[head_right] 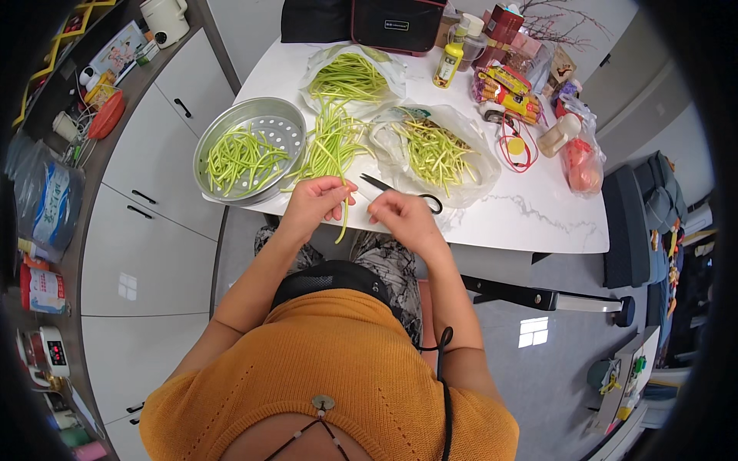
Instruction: The person peels the skin off long green vegetables using scissors and places the prepared strips into a metal steamer basket.
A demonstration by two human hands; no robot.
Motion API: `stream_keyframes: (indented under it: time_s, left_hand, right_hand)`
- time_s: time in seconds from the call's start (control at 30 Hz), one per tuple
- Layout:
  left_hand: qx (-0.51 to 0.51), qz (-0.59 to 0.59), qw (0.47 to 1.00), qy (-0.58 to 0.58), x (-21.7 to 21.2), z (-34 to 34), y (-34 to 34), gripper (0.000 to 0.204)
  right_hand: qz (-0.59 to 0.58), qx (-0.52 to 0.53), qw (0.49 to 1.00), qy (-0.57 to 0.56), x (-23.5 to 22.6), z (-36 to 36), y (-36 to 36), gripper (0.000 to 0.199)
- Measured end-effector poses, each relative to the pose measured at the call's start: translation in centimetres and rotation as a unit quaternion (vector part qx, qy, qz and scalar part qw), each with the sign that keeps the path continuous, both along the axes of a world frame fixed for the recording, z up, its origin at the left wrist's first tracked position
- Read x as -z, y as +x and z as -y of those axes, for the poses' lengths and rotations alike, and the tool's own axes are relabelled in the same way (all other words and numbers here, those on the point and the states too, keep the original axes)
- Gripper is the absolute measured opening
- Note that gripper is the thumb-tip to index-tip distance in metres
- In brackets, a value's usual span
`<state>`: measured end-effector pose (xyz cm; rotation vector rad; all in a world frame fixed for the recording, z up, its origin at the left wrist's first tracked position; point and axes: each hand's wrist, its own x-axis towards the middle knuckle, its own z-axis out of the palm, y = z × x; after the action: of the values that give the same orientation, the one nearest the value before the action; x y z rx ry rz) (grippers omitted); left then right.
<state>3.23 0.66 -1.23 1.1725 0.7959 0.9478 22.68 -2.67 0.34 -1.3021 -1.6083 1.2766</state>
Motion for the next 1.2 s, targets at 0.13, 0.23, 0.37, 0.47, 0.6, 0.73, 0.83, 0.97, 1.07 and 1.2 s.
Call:
stream_keyframes:
  time_s: [0.13,0.23,0.37,0.47,0.6,0.73,0.83,0.97,1.07,1.2]
  left_hand:
    - [0.038,-0.088,0.995,0.036,-0.1,0.4,0.5,0.019]
    - [0.077,-0.13,0.988,0.038,0.2,0.6,0.7,0.017]
    - [0.094,-0.121,0.987,0.039,0.2,0.7,0.8,0.018]
    - [0.035,-0.049,0.998,0.013,0.5,0.4,0.5,0.019]
    - [-0.027,0.041,0.999,-0.022,0.9,-0.4,0.3,0.021]
    - [-0.045,0.09,0.993,-0.061,1.0,-0.3,0.3,0.021]
    - [-0.048,0.171,0.978,-0.107,2.0,-0.7,-0.1,0.019]
    - [-0.149,0.198,0.967,-0.064,0.8,-2.7,-2.0,0.02]
    - [-0.146,0.206,0.966,-0.06,-0.6,-3.3,-2.8,0.021]
    - [-0.148,0.207,0.964,-0.073,-0.4,-2.9,-3.0,0.02]
  right_hand:
    - [-0.055,0.05,0.994,0.085,-0.2,-1.4,0.3,0.014]
    - [-0.082,0.038,0.993,0.078,-0.5,-1.9,0.2,0.017]
    - [-0.149,0.049,0.985,0.066,0.0,-2.3,0.0,0.014]
    - [-0.171,0.081,0.979,0.072,-0.3,-1.8,-0.4,0.011]
    - [-0.135,0.09,0.98,0.112,1.0,-0.5,-1.7,0.008]
    - [-0.04,0.087,0.98,0.172,1.8,0.1,-2.5,0.008]
    - [0.037,0.069,0.96,0.268,0.9,0.6,-3.3,0.007]
    - [0.089,0.002,0.937,0.337,1.6,1.4,-3.8,0.006]
    - [0.021,0.083,0.97,0.226,2.0,1.0,-2.3,0.006]
    - [-0.079,0.089,0.986,0.118,1.8,-0.7,0.1,0.007]
